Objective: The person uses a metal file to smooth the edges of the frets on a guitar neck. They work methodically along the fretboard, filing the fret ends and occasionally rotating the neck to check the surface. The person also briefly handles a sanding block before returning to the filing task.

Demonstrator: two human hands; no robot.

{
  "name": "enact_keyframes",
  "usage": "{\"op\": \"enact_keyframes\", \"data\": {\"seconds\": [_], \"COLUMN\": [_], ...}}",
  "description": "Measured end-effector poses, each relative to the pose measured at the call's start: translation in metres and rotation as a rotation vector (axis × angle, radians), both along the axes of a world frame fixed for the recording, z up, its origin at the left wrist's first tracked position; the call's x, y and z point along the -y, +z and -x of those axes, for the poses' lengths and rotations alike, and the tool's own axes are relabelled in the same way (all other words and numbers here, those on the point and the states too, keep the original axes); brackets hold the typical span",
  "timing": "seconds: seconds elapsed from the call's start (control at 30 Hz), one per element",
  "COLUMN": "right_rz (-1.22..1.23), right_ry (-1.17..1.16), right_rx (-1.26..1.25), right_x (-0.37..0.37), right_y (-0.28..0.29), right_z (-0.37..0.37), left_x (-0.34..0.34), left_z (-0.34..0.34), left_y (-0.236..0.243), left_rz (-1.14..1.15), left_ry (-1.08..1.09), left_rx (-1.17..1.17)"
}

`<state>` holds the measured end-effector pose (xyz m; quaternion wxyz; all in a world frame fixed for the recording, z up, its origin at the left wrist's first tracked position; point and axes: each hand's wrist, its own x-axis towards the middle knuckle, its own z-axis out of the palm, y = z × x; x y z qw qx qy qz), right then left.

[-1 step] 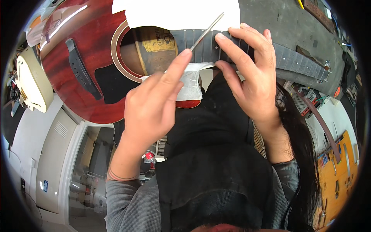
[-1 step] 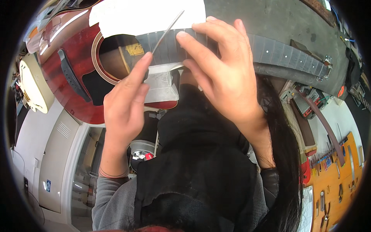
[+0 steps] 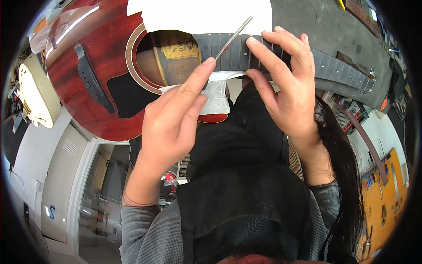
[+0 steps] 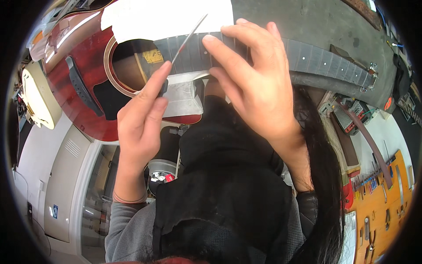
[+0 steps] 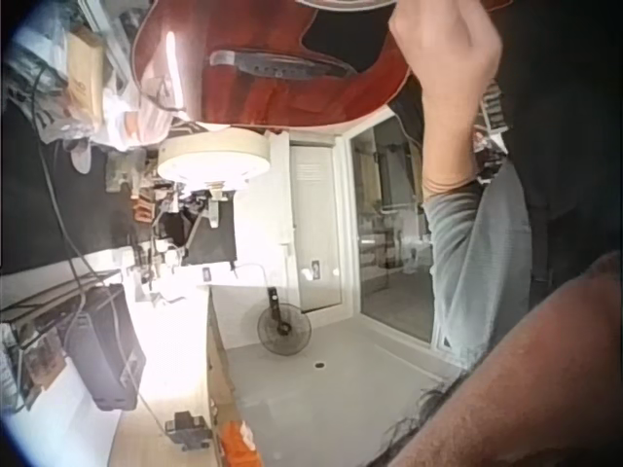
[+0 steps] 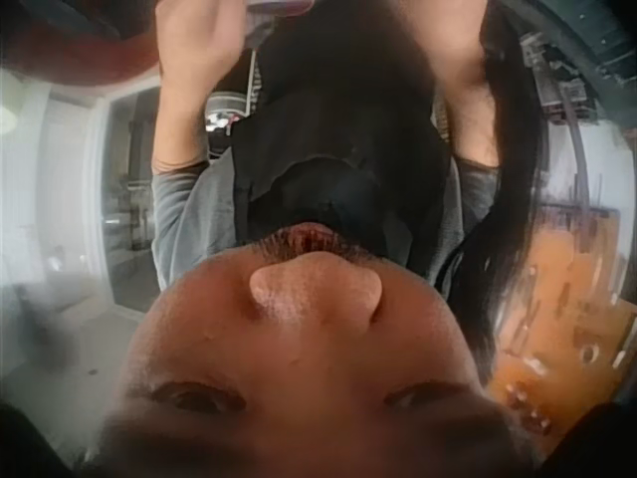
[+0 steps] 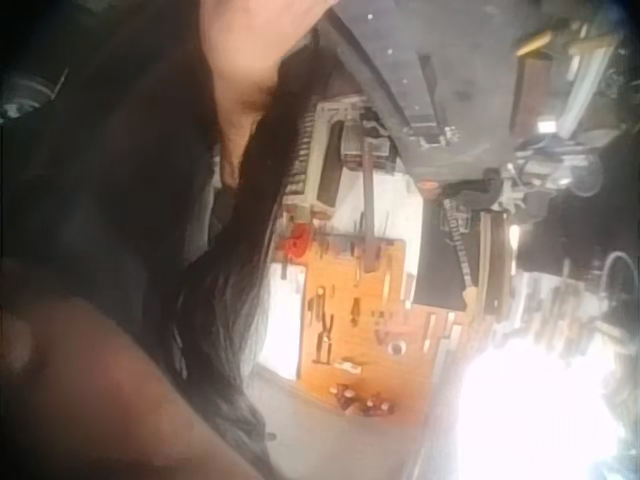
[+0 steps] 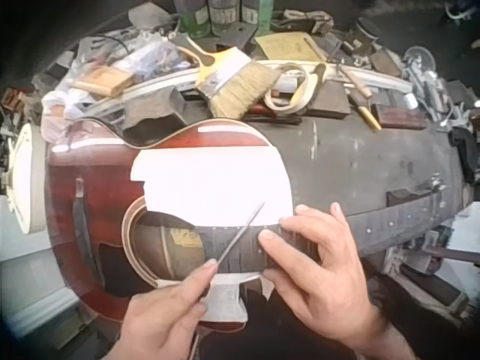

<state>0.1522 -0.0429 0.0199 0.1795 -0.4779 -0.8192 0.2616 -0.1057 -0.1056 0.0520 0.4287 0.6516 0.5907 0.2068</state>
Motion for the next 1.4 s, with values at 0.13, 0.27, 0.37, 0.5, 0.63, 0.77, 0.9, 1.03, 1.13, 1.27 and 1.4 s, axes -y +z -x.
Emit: {"op": "enact_keyframes", "data": {"seconds": [0.13,0.27,0.37,0.5,0.63,0.77,0.9,1.03,1.13,1.27,1.4], "right_rz": [-0.022,-0.016,-0.016,-0.002,-0.010,0.000,-0.008,-0.006,-0.015,-0.057,-0.023], "right_ry": [-0.005,-0.003,-0.004,-0.011,-0.005,-0.010,-0.008,-0.006,-0.007,-0.024,-0.005], "right_rx": [0.057,0.032,0.020,0.022,0.021,0.026,0.022,0.006,0.008,0.020,0.017], "right_x": [0.000,0.000,0.000,0.001,0.000,0.001,0.001,-0.001,0.000,0.000,0.000], "right_y": [0.002,0.000,-0.001,0.000,-0.001,-0.001,-0.002,-0.002,-0.002,-0.004,-0.003], "right_z": [-0.005,-0.005,-0.004,-0.004,-0.004,-0.004,-0.004,-0.005,-0.006,-0.004,-0.006], "left_x": [0.007,0.010,0.010,0.012,0.005,0.003,0.009,-0.005,0.002,0.008,0.015], "left_z": [-0.003,-0.012,-0.017,-0.010,-0.017,-0.015,-0.012,-0.020,-0.013,-0.005,-0.006], "left_y": [0.015,0.017,0.017,0.020,0.018,0.013,0.008,0.007,0.003,0.016,0.017], "left_rz": [0.380,0.477,0.470,0.457,0.374,0.269,0.054,-0.057,0.012,0.383,0.516], "left_ry": [0.246,0.323,0.335,0.290,0.220,0.167,0.024,-0.164,-0.007,0.274,0.341], "left_rx": [0.356,0.448,0.461,0.413,0.312,0.254,0.013,-0.334,-0.106,0.341,0.458]}}
